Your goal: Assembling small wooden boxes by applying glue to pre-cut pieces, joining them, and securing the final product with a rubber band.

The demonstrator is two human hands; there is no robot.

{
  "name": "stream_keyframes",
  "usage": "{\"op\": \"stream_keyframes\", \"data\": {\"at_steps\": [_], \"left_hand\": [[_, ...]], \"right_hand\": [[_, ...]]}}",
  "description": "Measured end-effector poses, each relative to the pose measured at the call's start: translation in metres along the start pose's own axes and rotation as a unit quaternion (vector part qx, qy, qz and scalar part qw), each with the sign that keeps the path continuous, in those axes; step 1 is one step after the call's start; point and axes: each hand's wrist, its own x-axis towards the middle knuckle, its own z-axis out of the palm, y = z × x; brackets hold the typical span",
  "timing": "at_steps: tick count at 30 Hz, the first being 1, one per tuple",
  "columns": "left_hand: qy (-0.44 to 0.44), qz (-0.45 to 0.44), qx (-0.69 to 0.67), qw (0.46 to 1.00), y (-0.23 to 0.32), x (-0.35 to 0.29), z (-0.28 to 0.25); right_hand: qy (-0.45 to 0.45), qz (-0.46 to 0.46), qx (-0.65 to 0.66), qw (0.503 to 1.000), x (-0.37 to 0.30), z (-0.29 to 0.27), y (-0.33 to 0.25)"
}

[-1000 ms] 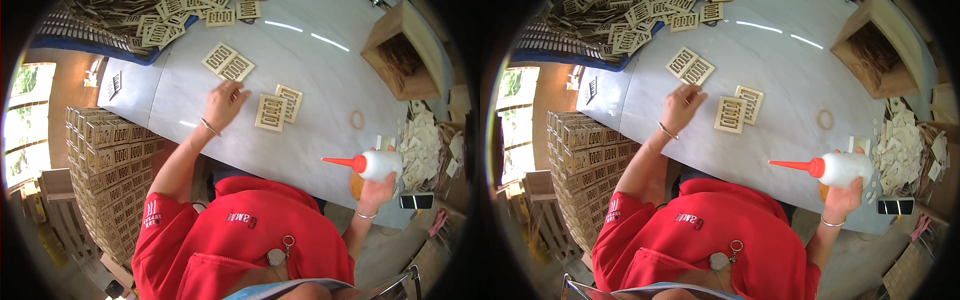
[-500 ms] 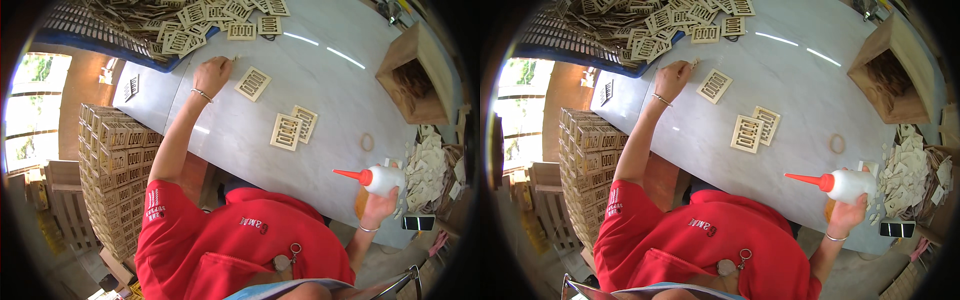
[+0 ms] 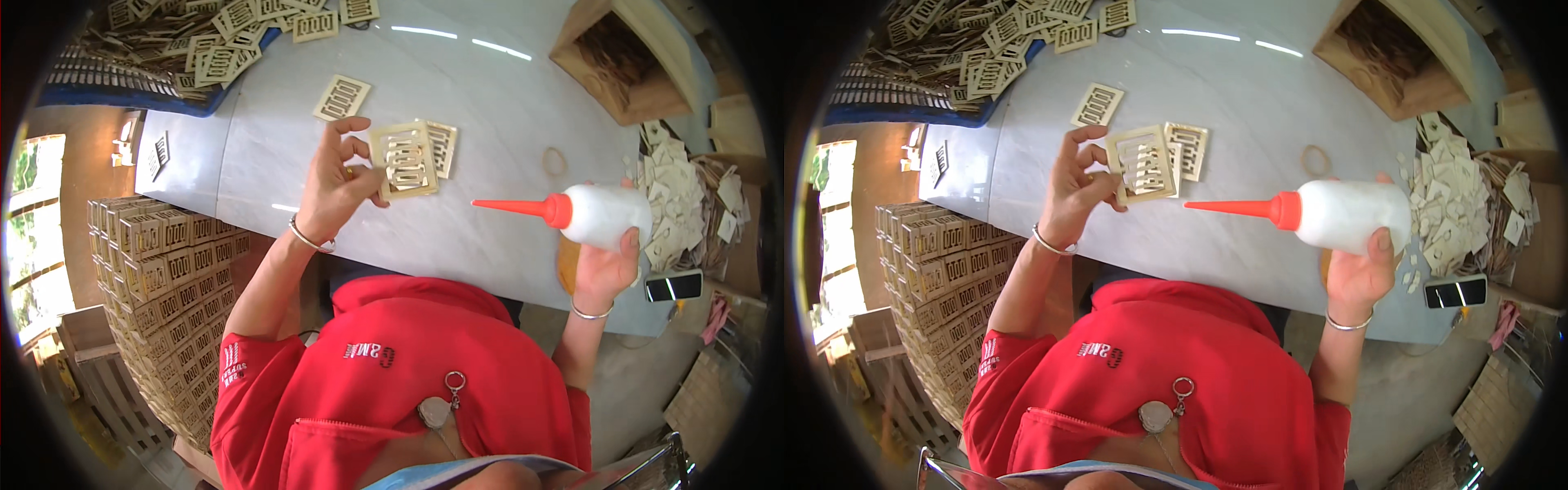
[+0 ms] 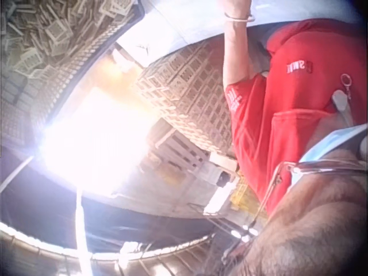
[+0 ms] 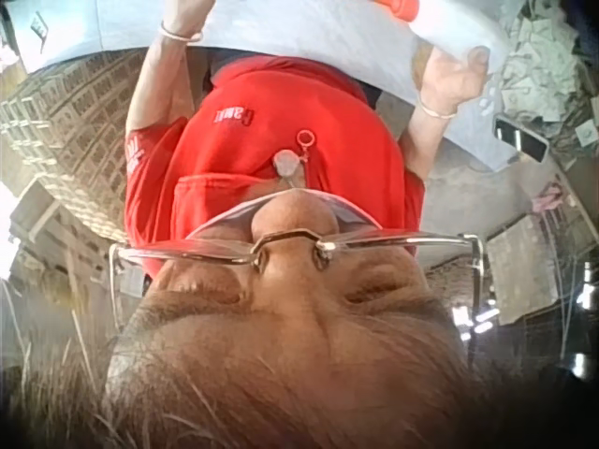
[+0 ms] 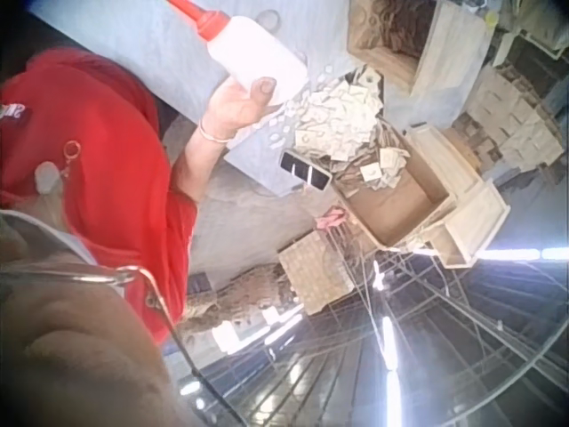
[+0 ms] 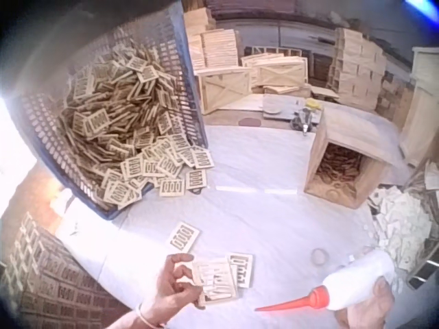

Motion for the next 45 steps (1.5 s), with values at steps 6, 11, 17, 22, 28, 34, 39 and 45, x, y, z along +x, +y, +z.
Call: {"op": "stream_keyframes", "data": {"at_steps": [6, 11, 17, 22, 28, 34, 39, 45], "left_hand": [[-0.176, -0.068, 0.313, 0.931, -0.062, -0.052, 0.003], [-0.14, 0.129, 0.569, 0.8, -0.055, -0.072, 0.001], [-0.267, 0.308, 0.648, 0.644, -0.051, -0.044, 0.007], [-0.422, 0.316, 0.626, 0.575, -0.064, -0.043, 0.007], [-0.412, 0.278, 0.643, 0.583, -0.058, -0.047, -0.02], [-0.255, 0.146, 0.63, 0.719, -0.065, -0.066, -0.051], [-0.136, 0.005, 0.437, 0.889, -0.042, -0.062, -0.05], [-0.086, -0.106, 0.071, 0.988, -0.024, -0.063, 0.013]], "right_hand": [[-0.005, 0.017, -0.024, 1.0, -0.017, -0.015, -0.011], [0.038, 0.007, -0.04, 0.998, -0.023, -0.021, -0.011], [0.006, 0.039, -0.01, 0.999, -0.026, -0.023, -0.009], [0.028, 0.019, -0.03, 0.999, -0.031, -0.021, -0.011], [0.028, 0.021, -0.015, 0.999, -0.038, -0.031, -0.013], [0.032, 0.046, -0.005, 0.998, -0.038, -0.028, -0.009], [0.009, 0.066, -0.003, 0.998, -0.039, -0.025, -0.006], [0.025, 0.026, -0.08, 0.996, -0.035, 0.001, -0.001]]}}
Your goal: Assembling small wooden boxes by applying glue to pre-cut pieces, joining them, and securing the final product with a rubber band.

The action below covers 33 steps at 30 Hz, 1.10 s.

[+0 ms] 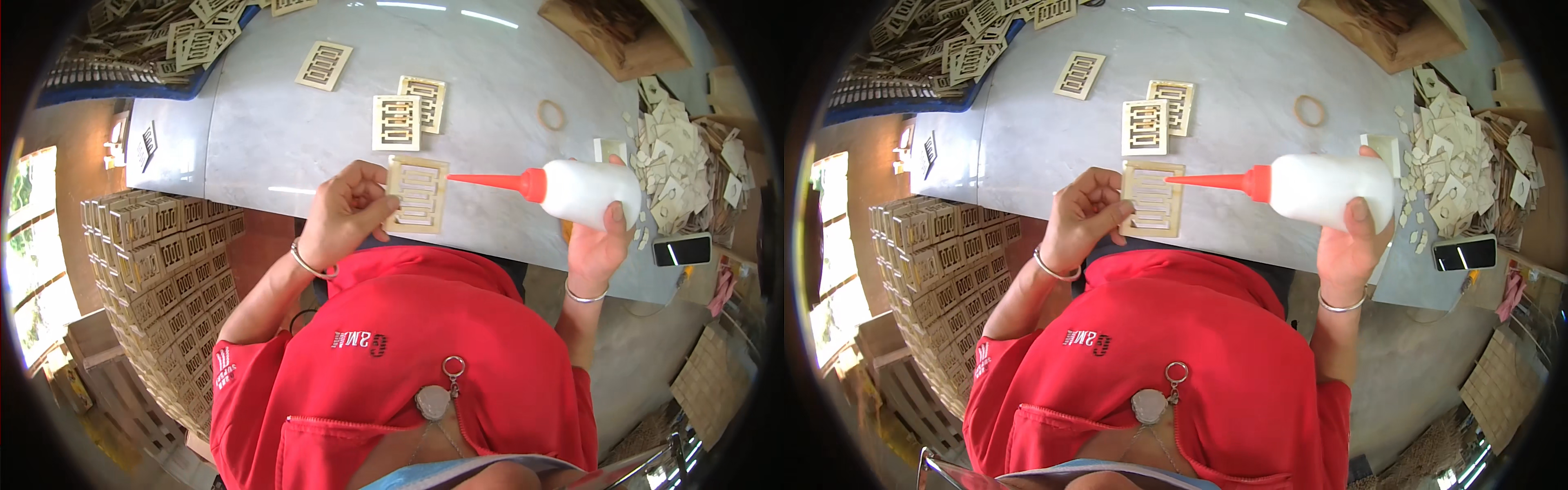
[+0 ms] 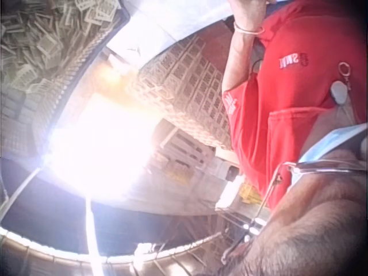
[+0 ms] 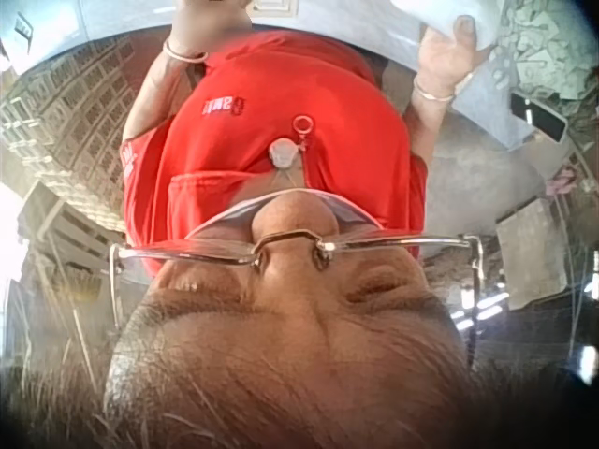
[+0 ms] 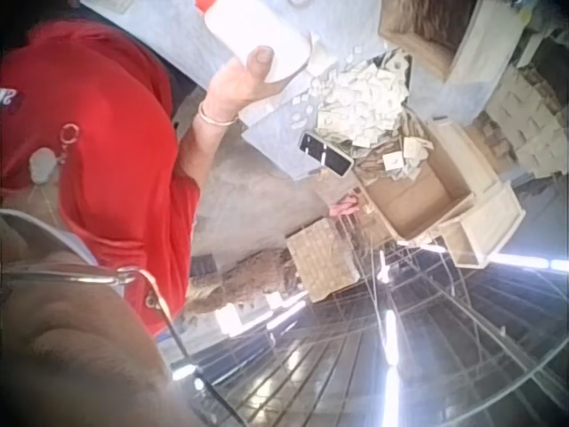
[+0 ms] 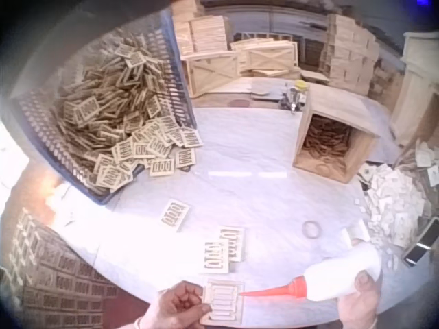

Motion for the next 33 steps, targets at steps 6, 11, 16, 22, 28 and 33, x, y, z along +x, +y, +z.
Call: {"op": "stream_keyframes", "data": {"at_steps": [6, 11, 16, 22, 28, 33], "left_hand": [[-0.016, 0.021, -0.013, 1.0, 0.012, -0.002, 0.026], [-0.016, 0.026, -0.025, 0.999, 0.014, -0.003, 0.029], [-0.013, 0.034, -0.036, 0.999, 0.014, -0.003, 0.029], [-0.006, 0.05, -0.034, 0.998, 0.019, -0.006, 0.029], [-0.006, 0.048, -0.072, 0.996, 0.018, -0.007, 0.028], [-0.023, 0.047, -0.103, 0.993, 0.01, -0.003, 0.023]], "right_hand": [[-0.034, -0.042, -0.106, 0.993, 0.001, 0.015, -0.003], [-0.046, -0.048, -0.116, 0.991, 0.005, 0.022, -0.001], [-0.056, -0.054, -0.13, 0.988, 0.008, 0.02, -0.005], [-0.044, -0.069, -0.153, 0.985, 0.009, 0.007, -0.014], [-0.008, -0.081, -0.143, 0.986, 0.008, -0.004, -0.021], [-0.007, -0.066, -0.106, 0.992, 0.01, -0.014, -0.018]]}}
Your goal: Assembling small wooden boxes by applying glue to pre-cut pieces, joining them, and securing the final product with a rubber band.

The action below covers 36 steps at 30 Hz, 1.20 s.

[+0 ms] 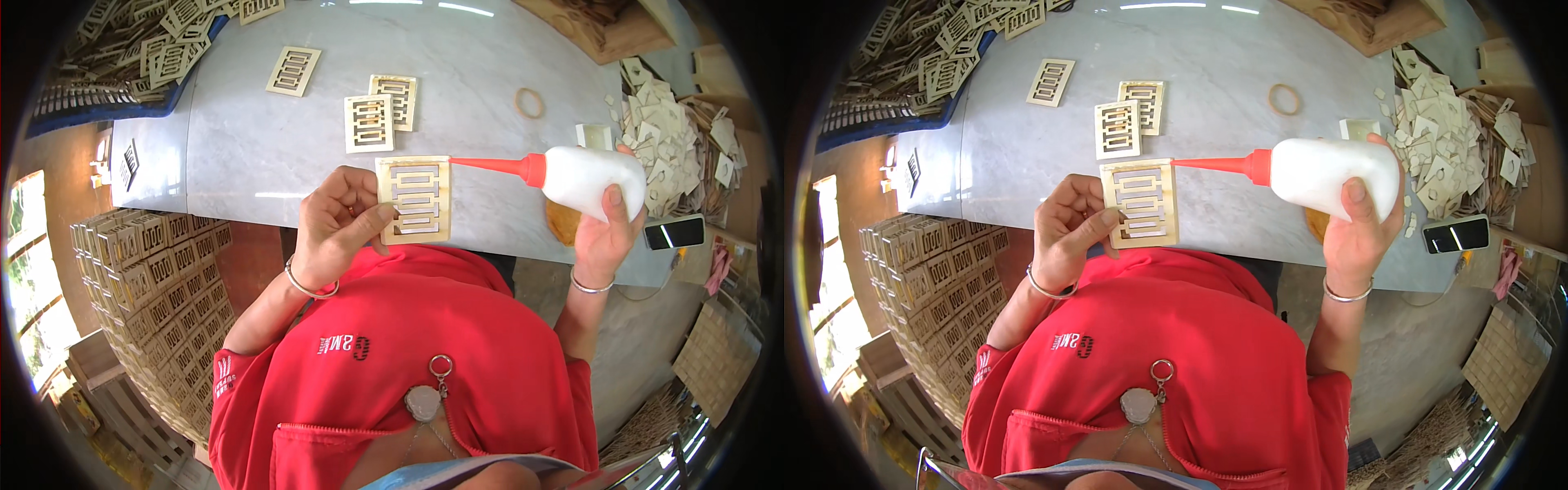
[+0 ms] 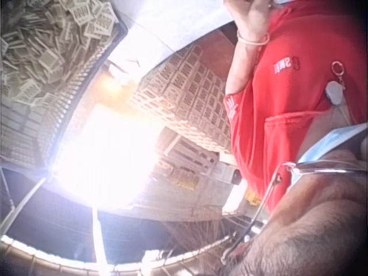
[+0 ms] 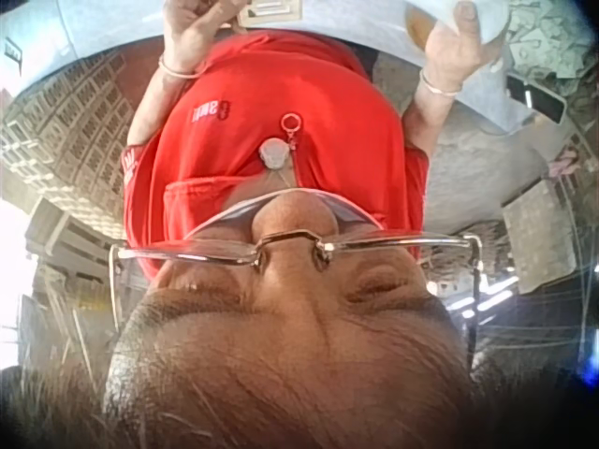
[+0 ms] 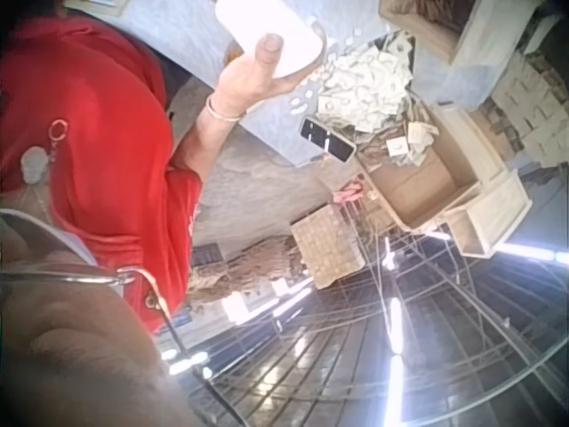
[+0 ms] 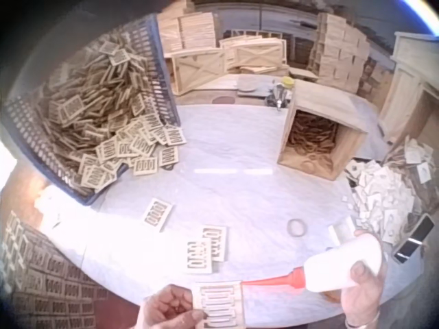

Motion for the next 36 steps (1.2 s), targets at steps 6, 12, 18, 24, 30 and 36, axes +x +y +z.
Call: {"op": "stream_keyframes", "data": {"at_steps": [6, 12, 18, 24, 30, 36], "left_hand": [[-0.013, -0.008, -0.065, 0.998, 0.002, 0.001, -0.002], [-0.011, -0.013, -0.1, 0.995, 0.001, 0.003, -0.003], [-0.004, -0.005, -0.123, 0.992, -0.001, 0.004, -0.004], [0.001, 0.001, -0.147, 0.989, -0.001, 0.006, -0.008], [0.01, 0.003, -0.161, 0.987, -0.001, 0.005, -0.012], [0.068, 0.007, -0.105, 0.992, -0.013, 0.023, -0.03]], "right_hand": [[0.018, 0.032, 0.08, 0.996, 0.004, 0.001, 0.006], [0.007, 0.054, 0.106, 0.993, 0.003, -0.008, 0.015], [-0.026, 0.063, 0.125, 0.99, -0.002, -0.009, 0.014], [-0.057, 0.084, 0.128, 0.987, -0.005, -0.006, 0.008], [-0.071, 0.072, 0.104, 0.989, -0.006, -0.007, 0.011], [-0.035, 0.081, 0.166, 0.982, -0.009, -0.013, 0.027]]}}
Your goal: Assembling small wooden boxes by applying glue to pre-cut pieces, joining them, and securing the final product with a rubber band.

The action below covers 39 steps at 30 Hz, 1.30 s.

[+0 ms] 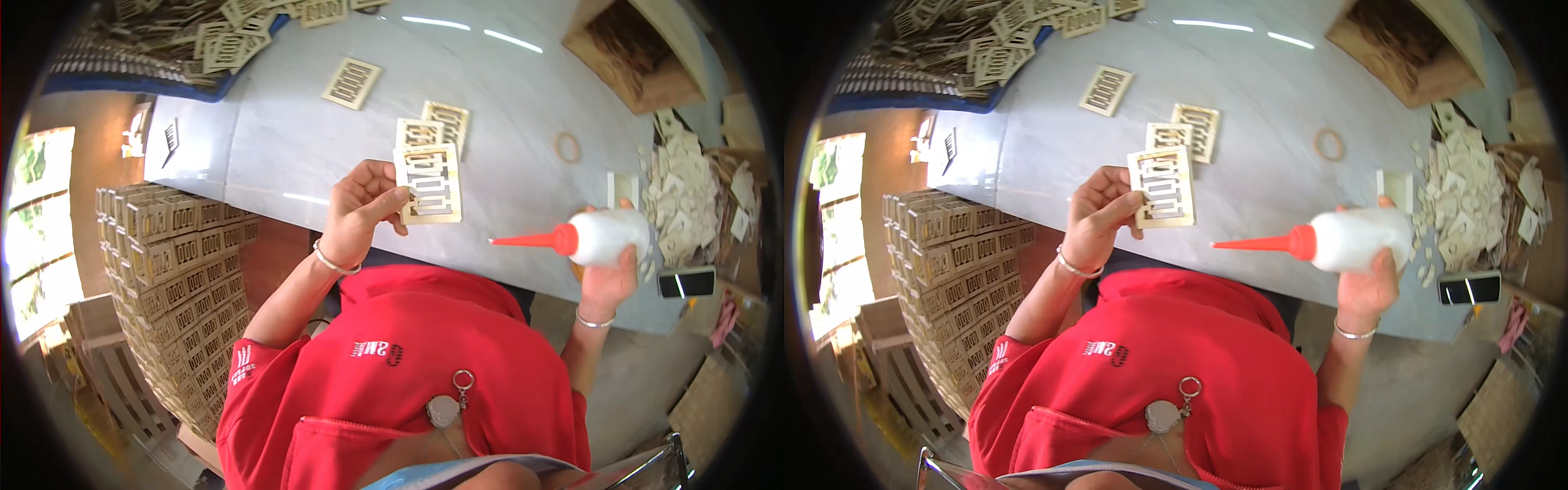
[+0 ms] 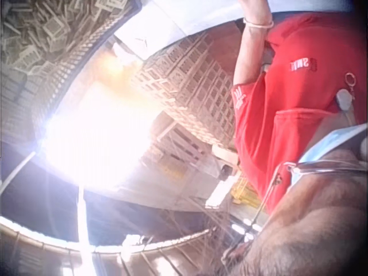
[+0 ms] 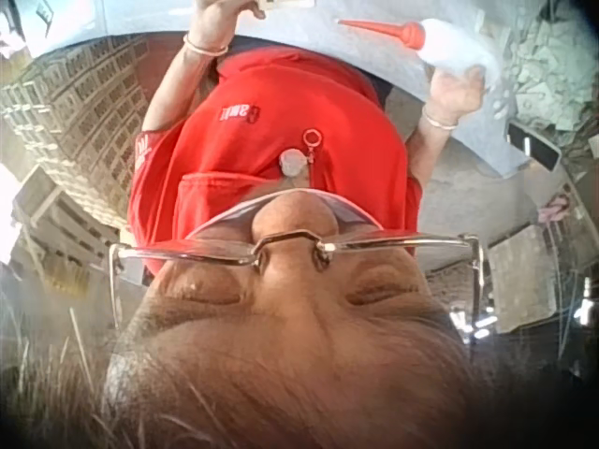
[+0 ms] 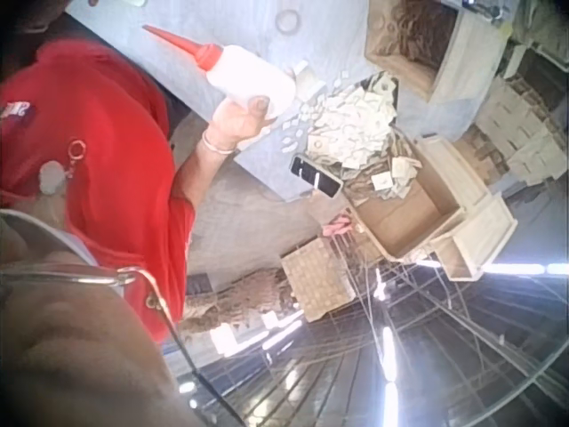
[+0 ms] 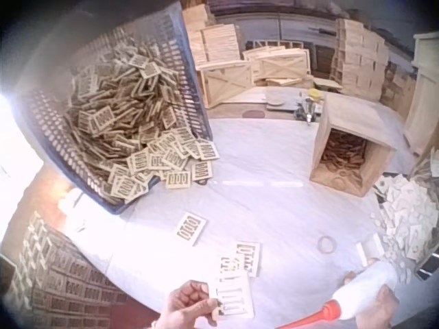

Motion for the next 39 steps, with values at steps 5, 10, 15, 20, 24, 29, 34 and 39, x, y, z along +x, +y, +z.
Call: {"op": "stream_keyframes", "data": {"at_steps": [5, 10, 15, 20, 24, 29, 34, 39], "left_hand": [[0.053, 0.035, 0.138, 0.988, -0.019, 0.032, -0.03], [0.1, 0.101, 0.367, 0.919, -0.023, 0.048, -0.046], [0.179, 0.219, 0.558, 0.78, 0.017, 0.076, -0.064], [0.193, 0.307, 0.657, 0.661, 0.023, 0.13, -0.085], [0.2, 0.255, 0.701, 0.635, 0.025, 0.139, -0.085], [0.189, 0.282, 0.709, 0.618, 0.041, 0.137, -0.098], [0.25, 0.215, 0.513, 0.792, 0.06, 0.121, -0.113], [0.17, 0.144, 0.2, 0.954, 0.066, 0.082, -0.073]], "right_hand": [[0.057, 0.009, 0.008, 0.998, 0.002, -0.002, 0.007], [0.057, 0.016, 0.021, 0.998, 0.008, -0.006, 0.01], [0.06, 0.038, 0.037, 0.997, 0.015, -0.011, 0.014], [0.05, 0.033, 0.042, 0.997, 0.022, -0.01, 0.02], [0.042, 0.035, 0.035, 0.998, 0.023, -0.016, 0.019], [0.029, 0.05, 0.05, 0.997, 0.024, -0.025, 0.022], [0.016, 0.05, 0.058, 0.997, 0.023, -0.014, 0.018], [0.06, 0.026, 0.05, 0.997, 0.027, -0.001, 0.017]]}}
